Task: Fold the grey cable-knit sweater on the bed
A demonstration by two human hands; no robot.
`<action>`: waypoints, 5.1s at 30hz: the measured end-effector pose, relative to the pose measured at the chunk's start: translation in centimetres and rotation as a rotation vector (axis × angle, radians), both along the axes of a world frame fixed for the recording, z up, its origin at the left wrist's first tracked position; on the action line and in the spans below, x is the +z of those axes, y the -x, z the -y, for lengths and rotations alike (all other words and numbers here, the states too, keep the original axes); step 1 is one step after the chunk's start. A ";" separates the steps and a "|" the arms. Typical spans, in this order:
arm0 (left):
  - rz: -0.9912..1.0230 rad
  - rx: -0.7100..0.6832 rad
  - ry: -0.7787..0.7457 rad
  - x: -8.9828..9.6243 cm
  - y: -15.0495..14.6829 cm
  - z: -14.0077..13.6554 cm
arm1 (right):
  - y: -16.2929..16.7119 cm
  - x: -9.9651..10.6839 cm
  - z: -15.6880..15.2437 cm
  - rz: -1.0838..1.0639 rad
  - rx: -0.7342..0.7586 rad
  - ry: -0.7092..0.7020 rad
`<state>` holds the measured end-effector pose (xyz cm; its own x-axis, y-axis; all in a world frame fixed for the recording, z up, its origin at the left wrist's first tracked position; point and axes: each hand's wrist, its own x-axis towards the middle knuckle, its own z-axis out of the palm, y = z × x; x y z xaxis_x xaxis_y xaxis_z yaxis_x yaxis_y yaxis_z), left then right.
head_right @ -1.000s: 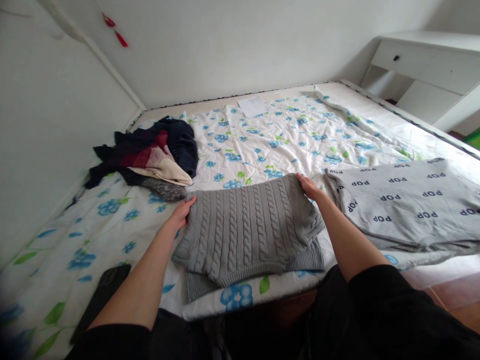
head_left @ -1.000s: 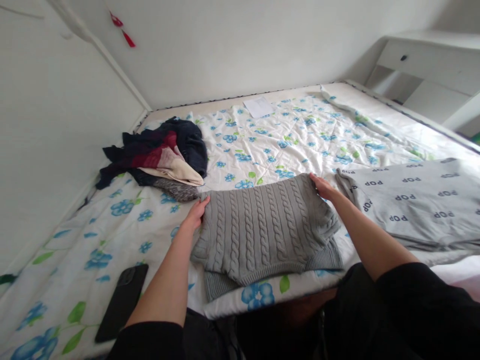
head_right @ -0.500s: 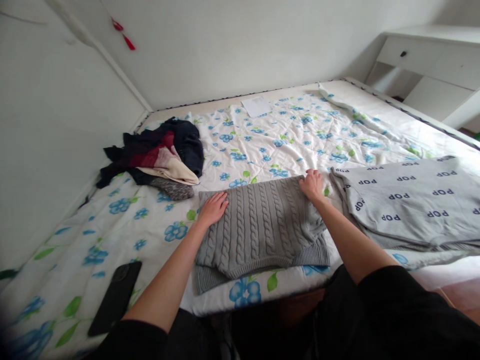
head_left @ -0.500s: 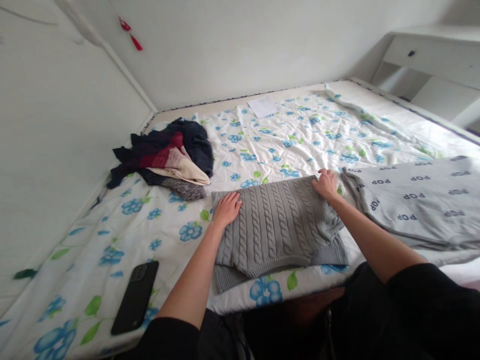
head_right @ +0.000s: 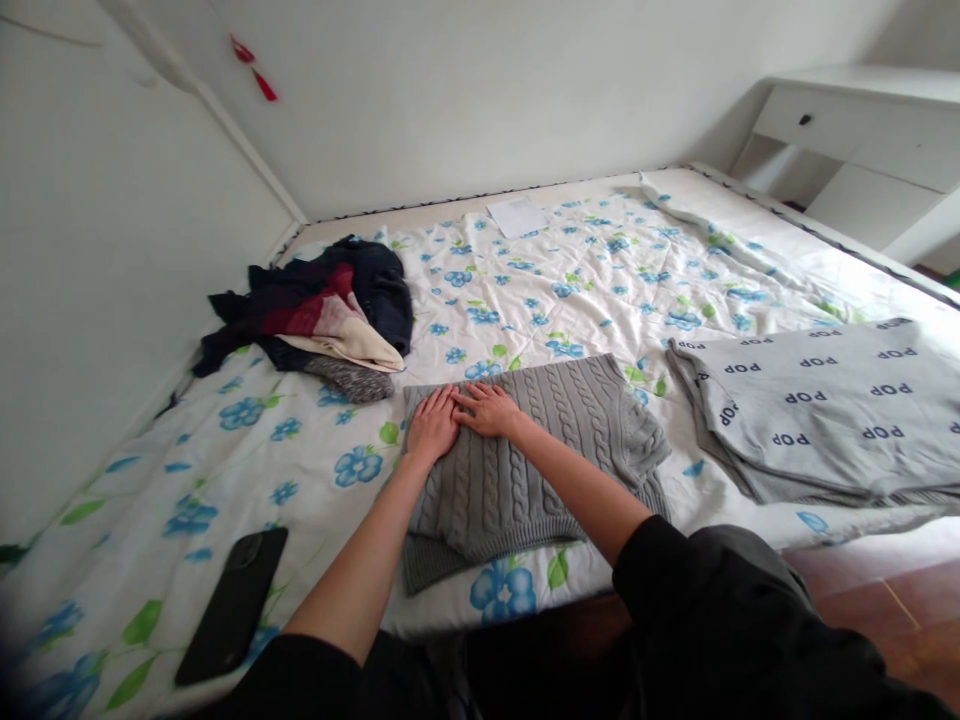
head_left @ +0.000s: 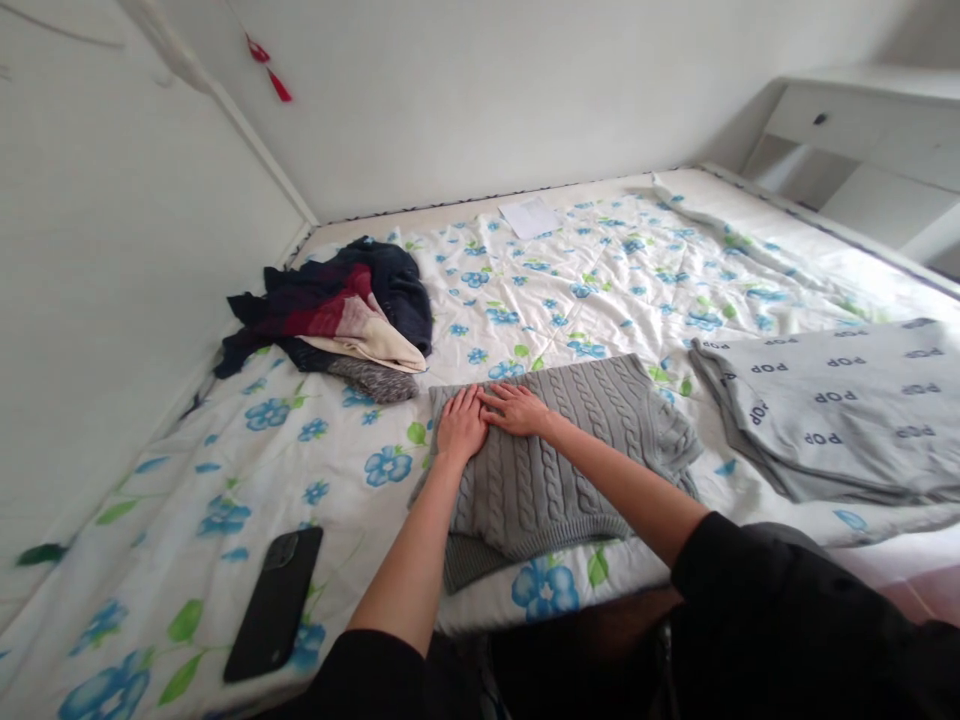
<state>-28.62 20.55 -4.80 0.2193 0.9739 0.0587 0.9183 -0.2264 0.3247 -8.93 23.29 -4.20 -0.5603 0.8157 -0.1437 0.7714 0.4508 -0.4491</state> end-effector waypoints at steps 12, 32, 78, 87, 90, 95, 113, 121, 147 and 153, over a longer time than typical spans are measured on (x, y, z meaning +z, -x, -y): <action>0.019 0.040 -0.043 0.0 -0.4 -0.3 | -25.1 -1.8 -0.4 0.107 -0.258 0.079; 0.037 0.077 -0.037 -0.6 -1.0 -0.7 | -30.4 -2.1 -2.8 -0.183 -0.945 0.047; -0.435 -0.037 0.360 10.9 0.7 23.8 | -23.2 6.1 25.1 0.390 -0.212 -0.041; -0.326 -0.080 0.487 11.6 3.5 23.9 | -24.9 6.2 25.3 0.372 -0.166 0.096; -0.233 -0.152 0.427 11.4 2.9 23.7 | -25.0 6.5 24.8 0.259 -0.245 0.095; -0.225 -0.105 0.135 11.0 1.5 23.0 | -23.7 6.6 24.5 0.174 -0.257 -0.105; -0.188 -0.212 0.362 9.4 -1.2 21.2 | -24.2 6.7 22.9 0.230 -0.154 0.022; -0.178 -0.238 0.285 10.1 2.3 18.8 | -24.9 5.2 22.3 0.212 -0.225 -0.049; -0.114 -0.085 0.302 10.9 3.6 14.1 | -26.3 5.3 18.8 0.143 -0.408 0.062; -0.079 0.213 0.255 10.2 5.1 9.6 | -24.4 5.4 17.6 0.061 -0.353 -0.059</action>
